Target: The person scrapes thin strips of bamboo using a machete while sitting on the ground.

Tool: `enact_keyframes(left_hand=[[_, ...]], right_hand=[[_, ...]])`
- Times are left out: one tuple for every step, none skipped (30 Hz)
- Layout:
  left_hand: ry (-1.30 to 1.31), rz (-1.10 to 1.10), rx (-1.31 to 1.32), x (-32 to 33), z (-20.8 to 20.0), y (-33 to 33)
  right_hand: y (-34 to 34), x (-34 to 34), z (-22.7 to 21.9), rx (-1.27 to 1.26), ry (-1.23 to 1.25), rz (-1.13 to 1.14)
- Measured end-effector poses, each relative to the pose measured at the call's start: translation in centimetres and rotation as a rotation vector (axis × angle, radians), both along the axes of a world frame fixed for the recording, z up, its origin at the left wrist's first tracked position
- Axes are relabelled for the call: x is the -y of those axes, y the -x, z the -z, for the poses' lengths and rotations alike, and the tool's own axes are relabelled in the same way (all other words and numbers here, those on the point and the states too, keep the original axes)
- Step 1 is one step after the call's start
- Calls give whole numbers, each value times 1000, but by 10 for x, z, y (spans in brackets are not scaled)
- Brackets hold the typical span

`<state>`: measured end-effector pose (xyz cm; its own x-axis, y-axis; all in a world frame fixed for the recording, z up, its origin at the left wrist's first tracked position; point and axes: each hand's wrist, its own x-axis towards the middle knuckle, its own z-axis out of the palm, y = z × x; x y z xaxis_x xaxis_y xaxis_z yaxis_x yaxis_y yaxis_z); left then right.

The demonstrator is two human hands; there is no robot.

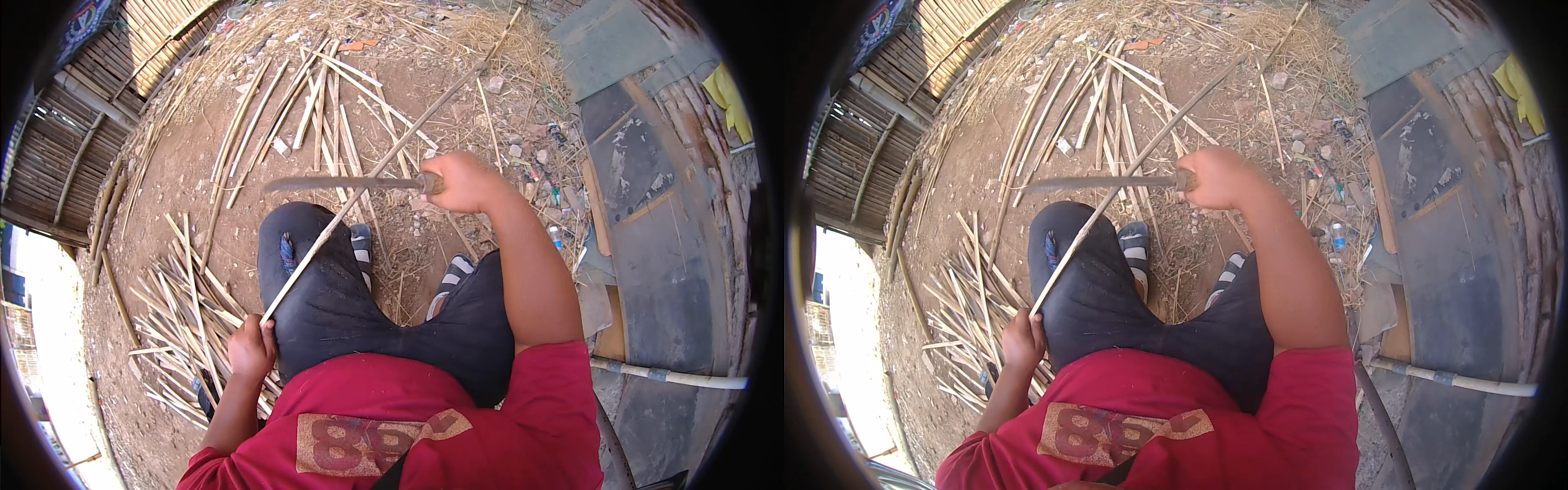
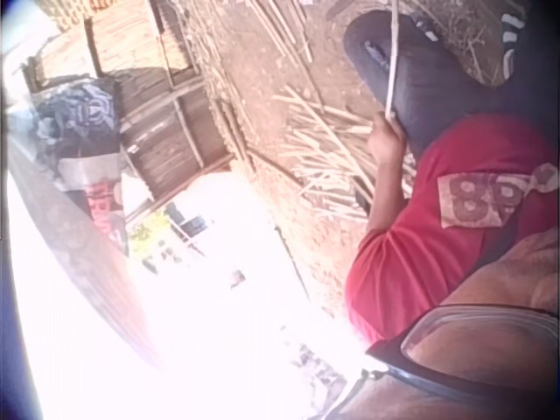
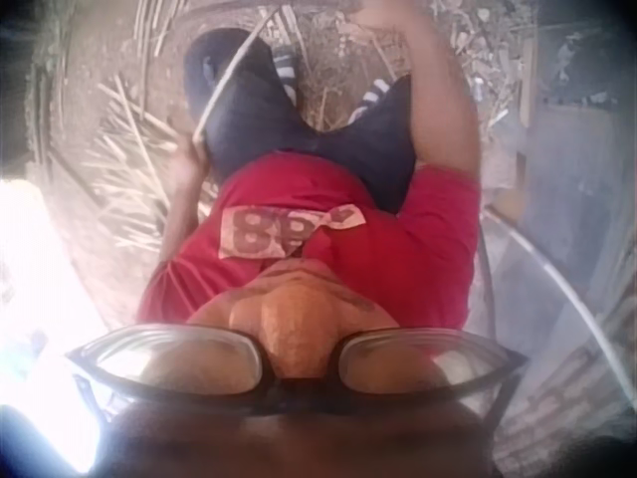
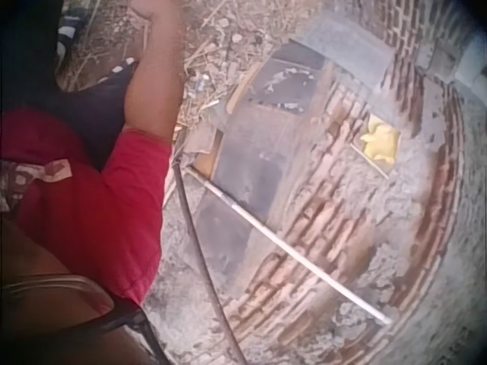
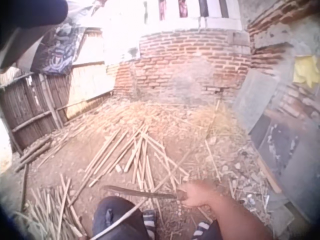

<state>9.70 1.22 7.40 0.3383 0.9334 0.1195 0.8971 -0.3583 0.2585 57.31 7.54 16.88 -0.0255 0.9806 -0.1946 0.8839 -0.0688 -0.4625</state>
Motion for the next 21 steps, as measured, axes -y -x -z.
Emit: enact_keyframes(left_hand=[[1, 2, 7, 0, 3, 3], [-2, 4, -5, 0, 3, 3], [-9, 9, -12, -1, 2, 2], [-16, 15, -18, -1, 0, 1], [-23, 18, -29, -1, -2, 2], [-20, 19, -31, -1, -4, 2], [-15, 22, -32, -1, -5, 2], [-6, 17, -39, 0, -5, 2], [-9, 14, -32, 1, -4, 2], [-10, 13, -25, 1, -2, 0], [-13, 9, -16, 2, -1, -1], [-14, 13, -12, 2, 0, -1], [-16, 15, -8, 3, 1, 0], [-22, 17, -3, 2, 2, 1], [-35, 18, 8, 1, 3, 2], [-48, 18, 18, 0, 5, 3], [-53, 30, 28, -1, 7, 4], [-46, 41, 33, -4, 7, 3], [-51, 46, 31, -5, 6, 2], [-54, 44, 25, -4, 7, 4], [-56, 43, 20, -3, 7, 5]], right_hand=[[-15, -1, 5, -91, 30, 98], [-29, -1, 8, -139, -15, 236], [-42, -2, 10, -186, -66, 371], [-51, -3, 14, -232, -117, 506], [-56, -5, 22, -231, -149, 460], [-57, -4, 30, -230, -178, 418], [-60, -3, 37, -228, -207, 378], [-43, -1, 32, -210, -265, 328], [-28, 1, 28, -167, -247, 235], [-15, 2, 24, -123, -227, 143], [-3, 4, 19, -79, -208, 48], [7, 6, 11, 13, -179, -34], [17, 8, 2, 103, -150, -117], [23, 10, -8, 195, -126, -200], [21, 9, -18, 140, -85, -127], [11, 9, -27, 84, -43, -57], [-3, 14, -31, 29, 8, 25], [-32, 13, -9, -62, -65, 180], [-56, 10, 12, -148, -144, 330], [-58, 10, 7, -142, -149, 375], [-62, 10, 2, -136, -155, 422]])
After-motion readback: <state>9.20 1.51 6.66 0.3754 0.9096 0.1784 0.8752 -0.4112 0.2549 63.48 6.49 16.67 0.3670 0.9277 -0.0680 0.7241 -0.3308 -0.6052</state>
